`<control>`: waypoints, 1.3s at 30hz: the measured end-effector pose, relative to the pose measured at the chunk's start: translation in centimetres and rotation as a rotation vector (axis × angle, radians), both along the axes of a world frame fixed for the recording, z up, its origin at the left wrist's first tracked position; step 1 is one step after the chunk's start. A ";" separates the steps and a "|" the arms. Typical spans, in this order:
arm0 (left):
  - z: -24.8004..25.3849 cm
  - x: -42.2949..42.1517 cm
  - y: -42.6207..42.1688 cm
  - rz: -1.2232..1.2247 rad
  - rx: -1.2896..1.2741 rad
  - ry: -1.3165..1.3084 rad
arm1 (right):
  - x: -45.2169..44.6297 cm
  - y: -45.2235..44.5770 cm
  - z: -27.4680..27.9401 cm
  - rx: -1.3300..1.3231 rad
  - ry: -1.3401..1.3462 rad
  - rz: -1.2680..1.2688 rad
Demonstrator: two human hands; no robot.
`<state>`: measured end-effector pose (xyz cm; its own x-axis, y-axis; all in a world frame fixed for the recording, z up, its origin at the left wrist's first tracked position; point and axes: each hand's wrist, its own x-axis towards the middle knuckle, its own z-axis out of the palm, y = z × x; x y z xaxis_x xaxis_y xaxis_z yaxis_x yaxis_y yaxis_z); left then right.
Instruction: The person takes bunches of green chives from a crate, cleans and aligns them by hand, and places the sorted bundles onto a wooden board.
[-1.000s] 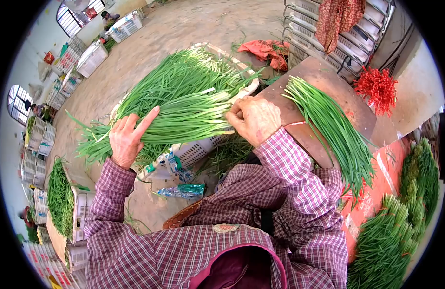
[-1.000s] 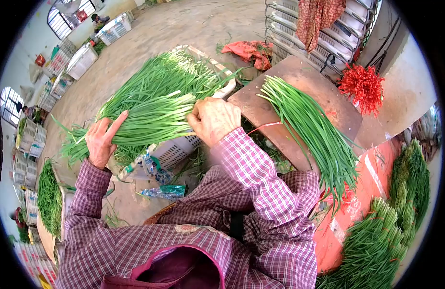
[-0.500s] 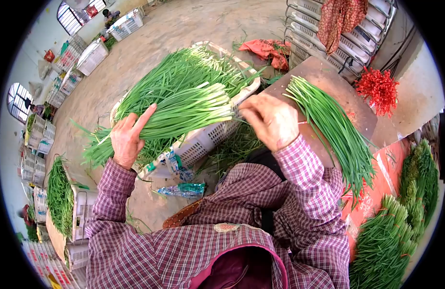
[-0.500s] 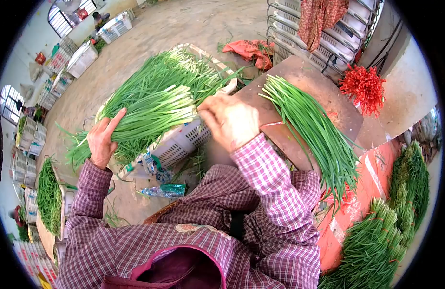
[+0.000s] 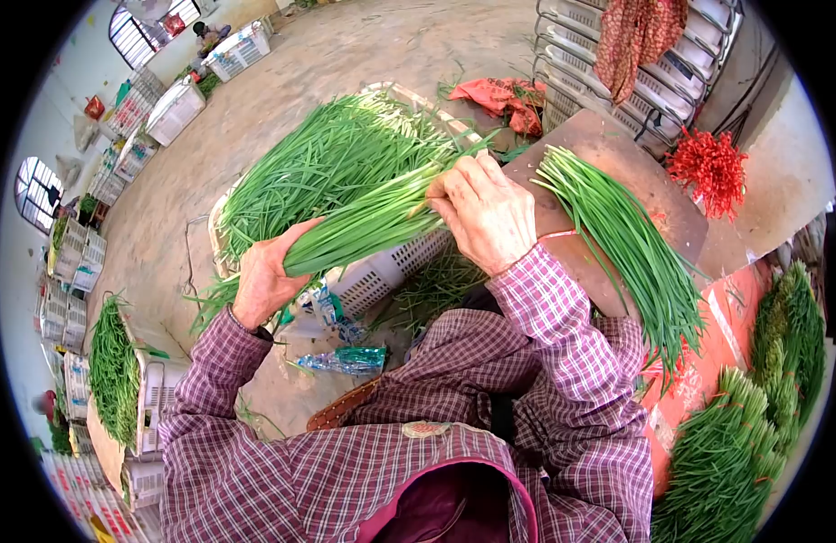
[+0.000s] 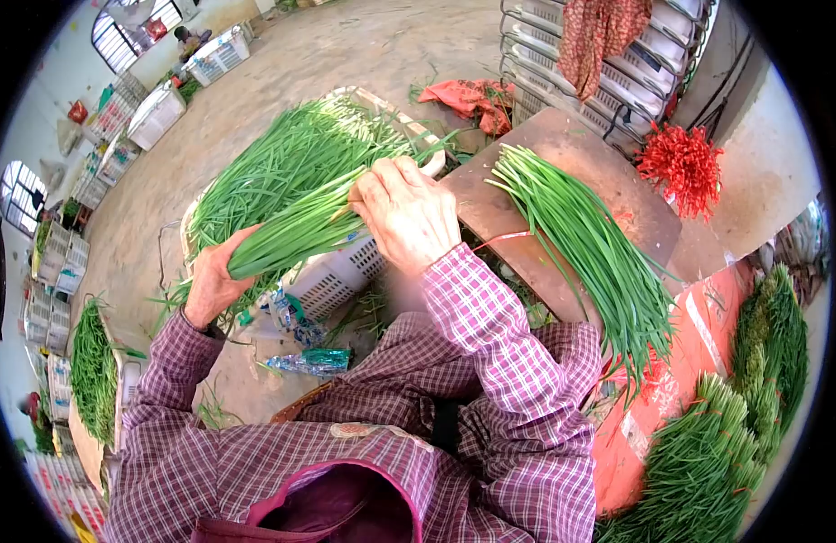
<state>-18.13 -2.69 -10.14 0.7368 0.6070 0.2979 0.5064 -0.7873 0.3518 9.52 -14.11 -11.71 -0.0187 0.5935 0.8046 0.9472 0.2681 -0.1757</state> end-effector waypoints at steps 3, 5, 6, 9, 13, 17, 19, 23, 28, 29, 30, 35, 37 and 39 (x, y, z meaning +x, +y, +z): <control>-0.6 -0.1 0.2 -0.014 -0.084 0.027 | 0.5 0.1 0.0 -0.037 0.038 -0.056; -0.7 -0.2 0.4 -0.027 -0.129 0.032 | 1.3 0.0 -0.2 -0.032 0.111 -0.105; -0.7 -0.3 0.4 -0.039 -0.152 0.025 | 1.7 -0.2 0.1 -0.042 0.145 -0.144; -0.6 -0.2 0.2 -0.055 -0.175 0.017 | 2.3 -0.7 0.6 -0.022 0.161 -0.177; -0.5 0.1 0.1 -0.060 -0.188 0.031 | 1.2 -0.9 1.2 0.021 0.065 -0.065; -0.4 0.2 -0.1 -0.059 -0.192 0.053 | 0.9 -0.5 1.3 -0.057 -0.017 0.024; -0.5 0.3 -0.2 -0.069 -0.222 0.041 | 0.9 -0.2 1.1 -0.069 0.016 0.031; -1.0 -0.1 0.1 -0.091 -0.391 -0.005 | 1.9 -0.3 0.7 -0.067 0.189 0.003; -2.5 -1.4 1.1 -0.096 -0.831 -0.160 | 4.9 -2.3 0.8 -0.031 0.350 -0.103; -2.5 -1.5 1.0 -0.098 -0.830 -0.160 | 5.2 -2.8 0.9 -0.081 0.351 -0.140; -2.3 -1.5 0.8 -0.077 -0.849 -0.158 | 5.3 -2.8 0.6 -0.105 0.284 -0.191; -2.0 -1.3 0.0 -0.020 -0.958 -0.165 | 3.4 -3.3 1.8 -0.220 0.249 -0.214; -1.9 -1.4 -0.4 0.073 -1.069 -0.226 | 2.4 -3.0 2.5 -0.112 0.328 -0.082; -2.0 -1.7 -0.2 0.031 -1.161 -0.226 | 2.1 -2.2 2.1 -0.125 0.317 -0.064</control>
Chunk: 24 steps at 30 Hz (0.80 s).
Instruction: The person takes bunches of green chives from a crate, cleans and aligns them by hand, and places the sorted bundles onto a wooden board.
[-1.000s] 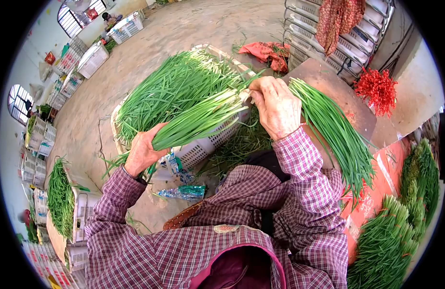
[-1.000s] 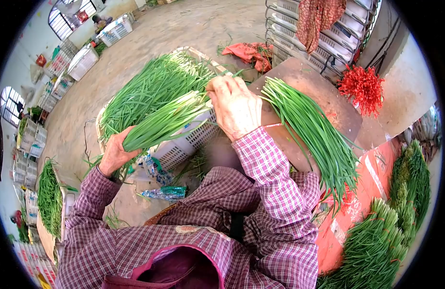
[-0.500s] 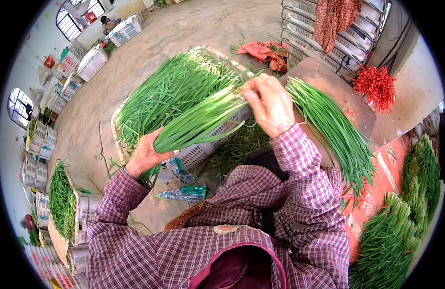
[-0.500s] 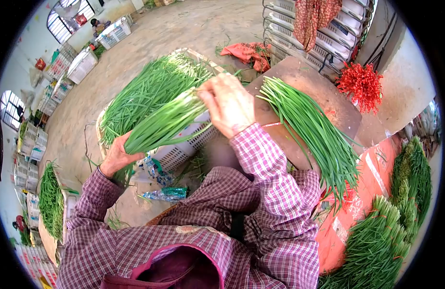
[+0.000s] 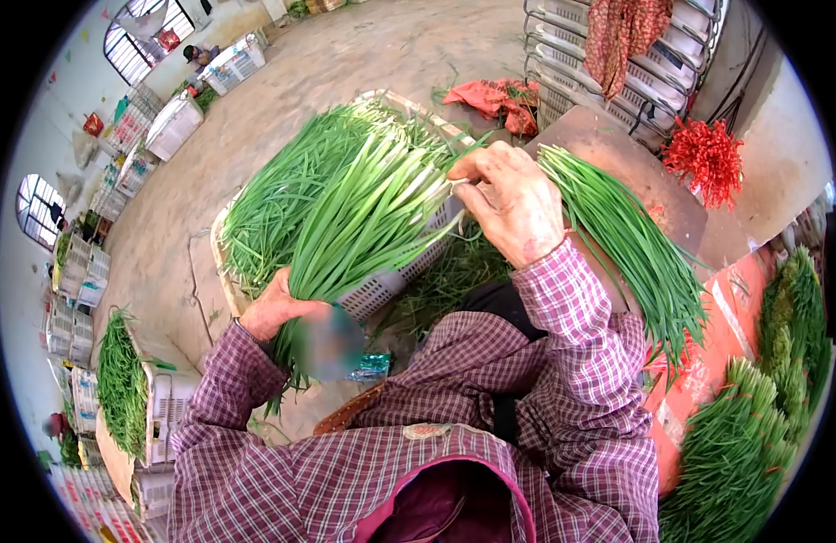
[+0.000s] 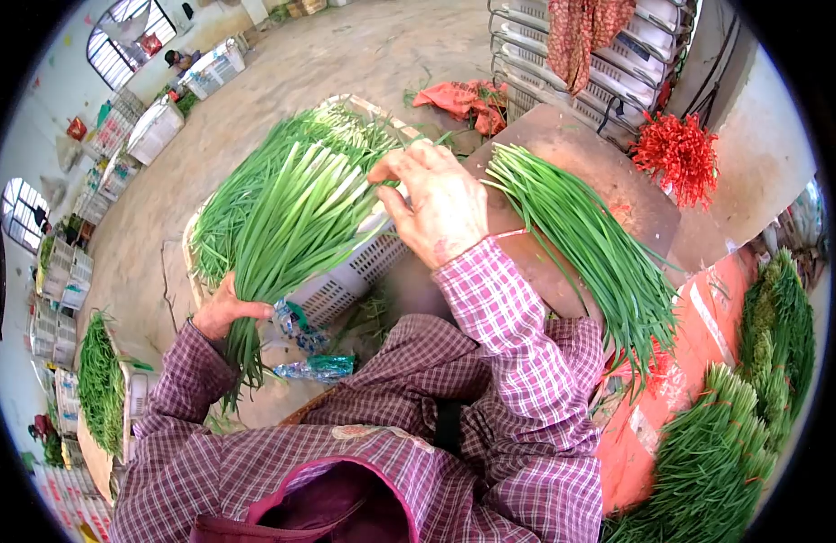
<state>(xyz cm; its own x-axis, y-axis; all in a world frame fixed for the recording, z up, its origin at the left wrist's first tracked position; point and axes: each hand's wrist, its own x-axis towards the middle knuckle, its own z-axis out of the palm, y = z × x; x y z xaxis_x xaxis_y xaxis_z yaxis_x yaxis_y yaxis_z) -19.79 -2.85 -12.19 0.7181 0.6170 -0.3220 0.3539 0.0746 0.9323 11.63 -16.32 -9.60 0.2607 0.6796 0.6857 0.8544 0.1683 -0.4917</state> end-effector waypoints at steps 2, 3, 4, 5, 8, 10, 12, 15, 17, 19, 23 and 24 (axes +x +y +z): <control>-0.2 0.0 -0.1 -0.041 -0.092 -0.024 | -0.5 0.9 -0.2 0.127 -0.068 0.018; -0.3 0.1 -0.4 -0.026 -0.123 -0.037 | -0.9 1.1 -0.1 0.078 -0.035 0.023; -0.3 0.2 -0.6 -0.010 -0.154 -0.050 | -1.3 1.3 -0.1 0.078 -0.032 0.020; -0.4 0.2 -0.6 -0.013 -0.154 -0.049 | -1.7 1.7 -0.2 0.072 -0.076 -0.017; -0.8 0.1 -0.7 -0.015 -0.186 -0.050 | -2.2 2.1 -0.4 0.034 -0.119 -0.071; -0.9 0.1 -0.9 0.058 -0.177 -0.110 | -2.2 2.0 -0.5 -0.033 -0.225 -0.113; -1.0 0.1 -0.9 0.099 -0.163 -0.097 | -2.1 1.7 -0.7 -0.044 -0.206 -0.089; -0.8 0.2 -1.0 0.130 -0.143 -0.056 | -1.8 1.7 -1.4 -0.094 -0.254 -0.047; -0.7 0.2 -0.8 0.122 -0.133 -0.032 | -1.7 2.0 -1.6 -0.082 -0.240 -0.012; -1.0 0.1 -0.5 0.066 -0.087 -0.001 | -1.7 2.0 -1.3 -0.093 -0.218 -0.005; -1.6 -0.2 -0.4 0.119 -0.061 -0.014 | -1.8 2.4 -1.3 -0.160 -0.179 -0.054; -1.9 -0.4 -0.2 0.098 -0.015 0.000 | -1.8 2.5 -1.3 -0.161 -0.178 -0.054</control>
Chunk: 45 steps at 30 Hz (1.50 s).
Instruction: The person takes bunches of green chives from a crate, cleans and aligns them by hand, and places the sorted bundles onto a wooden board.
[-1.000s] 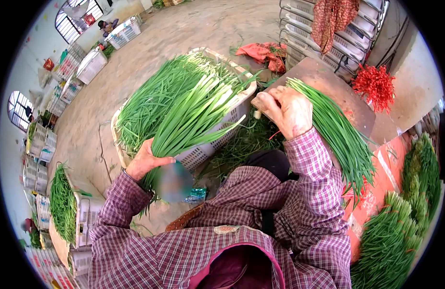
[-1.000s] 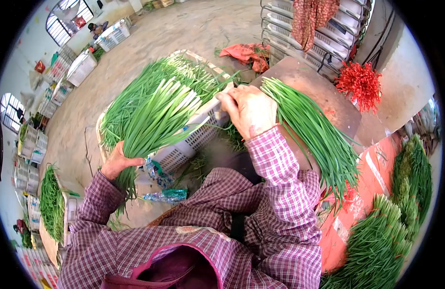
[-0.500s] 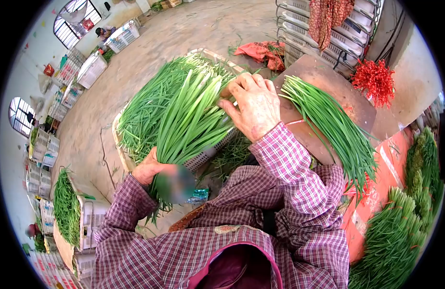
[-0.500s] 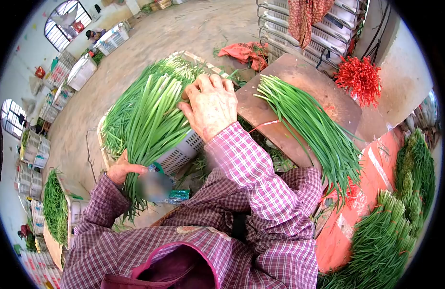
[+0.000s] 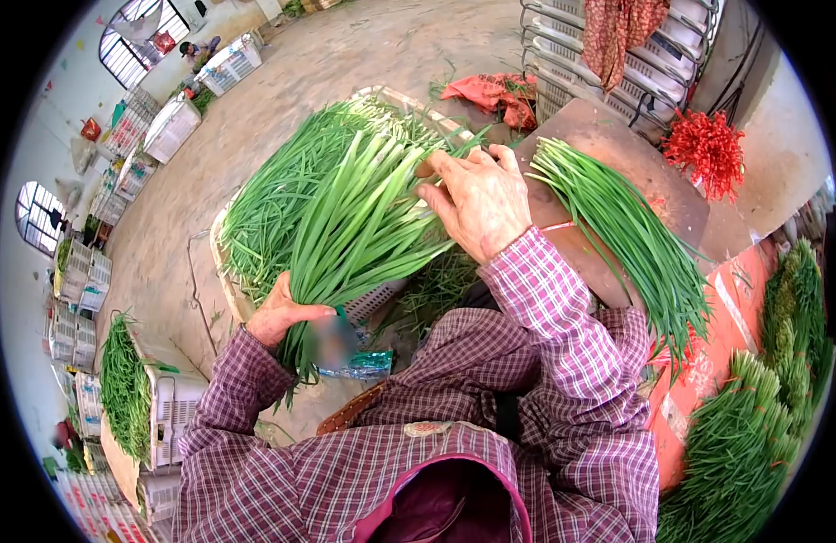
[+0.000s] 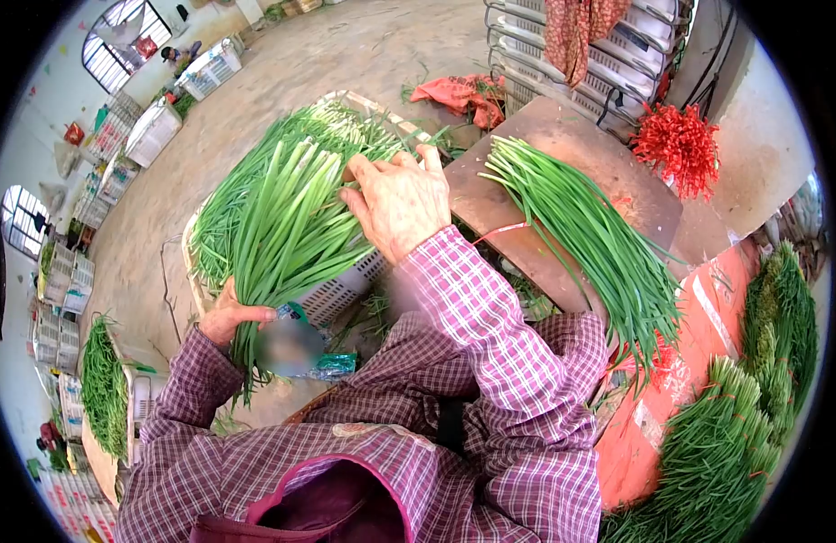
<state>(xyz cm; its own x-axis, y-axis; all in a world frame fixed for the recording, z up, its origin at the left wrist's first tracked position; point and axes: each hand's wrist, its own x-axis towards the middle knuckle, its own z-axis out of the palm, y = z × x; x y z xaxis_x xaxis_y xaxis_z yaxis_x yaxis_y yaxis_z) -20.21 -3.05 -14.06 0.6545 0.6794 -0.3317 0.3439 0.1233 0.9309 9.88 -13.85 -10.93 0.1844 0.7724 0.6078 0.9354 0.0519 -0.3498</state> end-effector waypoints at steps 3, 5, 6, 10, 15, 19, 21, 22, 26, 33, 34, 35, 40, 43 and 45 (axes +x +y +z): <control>0.3 0.2 -0.1 -0.037 0.063 0.020 | 0.1 -0.1 0.3 -0.041 0.004 0.019; 0.9 0.5 -0.4 -0.056 0.083 0.023 | 0.2 -0.3 0.6 -0.130 -0.006 0.056; 1.2 0.7 -0.5 -0.076 0.084 0.032 | 0.2 -0.2 0.4 -0.131 -0.004 0.053; 1.5 1.0 -0.5 -0.145 0.079 0.015 | 0.3 0.5 -0.6 -0.062 0.006 0.170; 1.5 1.0 -0.7 -0.125 0.080 -0.016 | 1.6 1.5 -1.6 0.174 -0.171 -0.121; 0.7 -0.8 -0.1 -0.023 -0.038 -0.085 | 6.2 0.0 -1.7 0.196 -0.233 -0.346; 0.4 -1.6 0.1 0.049 -0.065 -0.105 | 8.1 -1.1 -2.8 0.068 -0.210 -0.413; 0.2 -2.1 0.3 0.113 -0.096 -0.124 | 8.0 -1.9 -2.6 -0.190 -0.141 -0.422; -0.6 -2.2 0.7 0.106 -0.044 -0.136 | 4.0 -2.3 -0.8 -0.013 -0.093 -0.223; -0.3 -0.7 -0.5 0.099 -0.025 -0.119 | -2.2 0.8 0.0 0.228 -0.056 0.004; -0.3 -0.6 -0.6 0.100 -0.023 -0.119 | -2.4 0.9 -0.1 0.199 -0.033 -0.017; -0.3 -0.5 -0.6 0.101 -0.055 -0.153 | -2.7 1.0 -0.2 0.168 -0.009 -0.039; -0.3 0.1 -1.0 0.096 -0.071 -0.194 | -3.3 1.3 -0.5 0.115 0.021 -0.063; -0.3 0.3 -1.1 0.075 -0.043 -0.161 | -3.1 1.8 -0.7 0.050 0.108 -0.041; -0.3 0.4 -1.0 0.063 -0.039 -0.151 | -2.9 2.0 -0.8 0.029 0.188 -0.005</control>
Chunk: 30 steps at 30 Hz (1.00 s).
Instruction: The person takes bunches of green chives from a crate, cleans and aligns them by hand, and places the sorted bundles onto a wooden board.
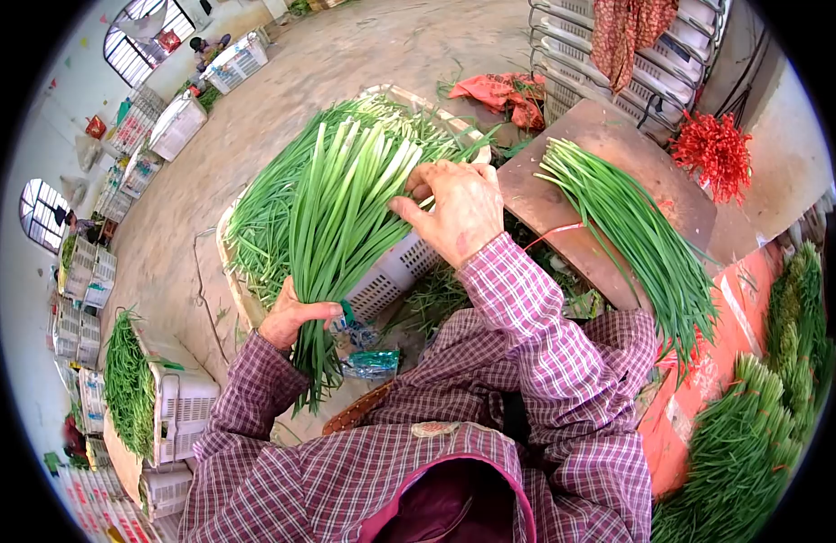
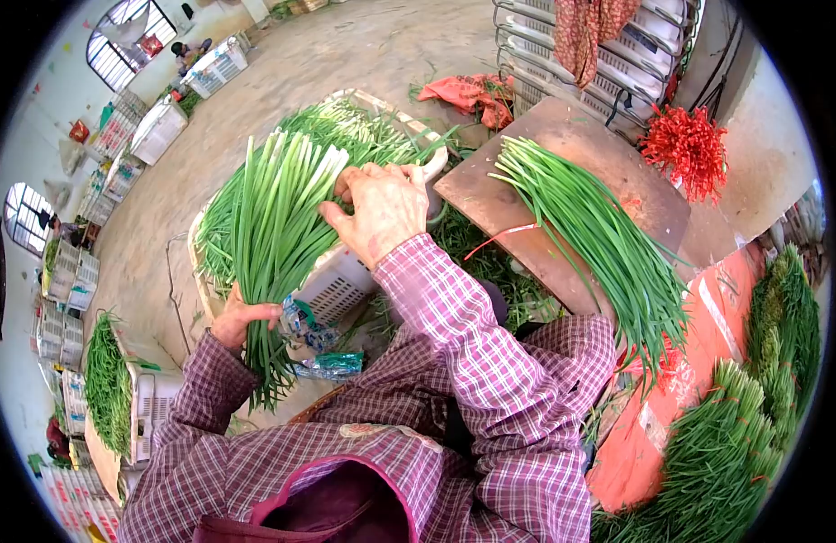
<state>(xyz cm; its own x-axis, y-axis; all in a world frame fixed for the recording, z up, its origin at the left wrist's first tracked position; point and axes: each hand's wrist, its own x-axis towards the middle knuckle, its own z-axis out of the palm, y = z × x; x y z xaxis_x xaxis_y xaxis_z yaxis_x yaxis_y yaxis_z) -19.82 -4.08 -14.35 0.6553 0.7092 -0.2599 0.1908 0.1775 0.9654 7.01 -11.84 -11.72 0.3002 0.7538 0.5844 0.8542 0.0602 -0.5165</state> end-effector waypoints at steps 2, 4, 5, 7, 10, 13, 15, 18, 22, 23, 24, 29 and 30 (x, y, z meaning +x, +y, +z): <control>0.0 0.0 0.0 -0.005 0.002 -0.005 | 0.3 0.5 -1.0 0.038 0.177 0.070; 0.2 0.1 0.0 -0.008 0.003 -0.011 | 0.6 0.5 -1.4 0.057 0.114 0.037; 0.2 0.1 0.0 -0.008 0.001 -0.013 | 0.7 0.5 -1.6 0.075 0.052 0.004; 0.2 0.0 0.0 -0.006 -0.004 -0.015 | 1.2 0.4 -1.3 0.078 -0.005 -0.048; 0.3 -0.2 0.1 -0.028 -0.019 0.004 | 3.4 0.5 -1.3 0.173 -0.189 -0.207; -0.1 -1.1 0.2 0.047 -0.043 -0.018 | 7.0 -0.4 -1.2 0.054 -0.193 -0.380; -0.5 -2.4 1.0 0.016 -0.037 0.014 | 10.0 -1.6 -1.6 0.076 -0.224 -0.520; -0.8 -3.3 1.3 0.051 -0.067 -0.001 | 12.8 -3.3 -1.8 -0.120 -0.277 -0.640; -0.4 -3.0 1.3 0.051 -0.079 -0.008 | 9.1 -4.1 -0.3 -0.109 -0.352 -0.521; -0.3 -2.7 1.2 0.032 -0.076 -0.006 | 7.3 -3.8 0.6 0.001 -0.347 -0.395; -0.4 -2.6 1.1 0.030 -0.077 0.001 | 5.3 -3.4 1.5 0.082 -0.305 -0.255; -1.0 -2.0 1.0 -0.004 -0.122 -0.045 | -0.1 -0.8 1.5 0.028 -0.319 -0.007; -0.8 -1.8 0.8 -0.026 -0.130 -0.058 | -0.1 -0.8 1.4 0.032 -0.318 -0.006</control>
<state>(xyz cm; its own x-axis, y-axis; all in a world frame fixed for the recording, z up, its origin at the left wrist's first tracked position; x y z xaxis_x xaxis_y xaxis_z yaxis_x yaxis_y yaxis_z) -21.63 -3.28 -15.19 0.6898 0.6544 -0.3097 0.1414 0.2978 0.9441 6.93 -12.67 -10.32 0.1027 0.7326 0.6728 0.9730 0.0666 -0.2210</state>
